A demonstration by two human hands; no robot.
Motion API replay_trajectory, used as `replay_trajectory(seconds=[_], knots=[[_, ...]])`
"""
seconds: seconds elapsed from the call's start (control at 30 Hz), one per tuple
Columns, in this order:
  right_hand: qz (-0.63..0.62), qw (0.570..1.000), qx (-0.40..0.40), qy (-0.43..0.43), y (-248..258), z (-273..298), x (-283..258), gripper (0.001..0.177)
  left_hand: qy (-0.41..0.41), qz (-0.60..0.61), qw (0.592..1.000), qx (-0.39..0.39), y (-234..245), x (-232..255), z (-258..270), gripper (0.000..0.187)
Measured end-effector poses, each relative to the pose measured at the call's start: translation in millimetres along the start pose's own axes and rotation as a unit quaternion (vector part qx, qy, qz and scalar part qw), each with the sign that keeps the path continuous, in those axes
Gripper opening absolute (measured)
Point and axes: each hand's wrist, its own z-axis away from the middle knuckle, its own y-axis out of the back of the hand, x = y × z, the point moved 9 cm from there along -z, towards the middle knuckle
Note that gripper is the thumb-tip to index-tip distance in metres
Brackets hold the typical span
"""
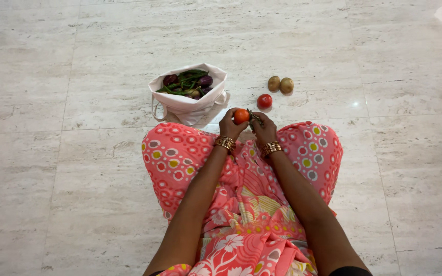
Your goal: The person sits on the floor and peels a tomato with a small knife, then peels an eggplant. The person handles the vegetables one at a time, removing the skin and placing the peeled items on the floor.
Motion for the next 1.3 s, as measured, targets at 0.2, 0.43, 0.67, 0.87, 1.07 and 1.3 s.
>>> replay_trajectory(seconds=[0.2, 0.43, 0.67, 0.87, 1.07, 1.3], knots=[[0.209, 0.937, 0.064, 0.274, -5.0, 42.2, -87.7, 0.027, 0.034, 0.002, 0.999, -0.003, -2.2, 0.3, 2.7, 0.053], [0.284, 0.908, 0.048, 0.303, -23.6, 66.6, -124.6, 0.028, -0.031, 0.005, 0.997, 0.063, 9.3, 12.3, 1.8, 0.042], [-0.054, 0.997, -0.026, 0.038, -5.1, -2.8, -12.8, 0.027, 0.003, -0.032, 0.999, 0.028, 11.1, 35.1, 3.6, 0.054], [-0.076, 0.996, -0.005, -0.055, -1.6, -7.7, 5.6, 0.025, -0.022, -0.030, 0.999, 0.023, 9.4, 40.8, 5.1, 0.053], [0.207, 0.937, 0.028, 0.281, -10.9, 41.7, -101.4, 0.023, 0.011, -0.081, 0.996, 0.034, 11.9, 21.0, 5.8, 0.050], [0.205, 0.934, 0.024, 0.291, -17.5, 59.7, -121.3, 0.022, 0.007, -0.064, 0.994, 0.088, 15.8, 1.2, -1.7, 0.055]])
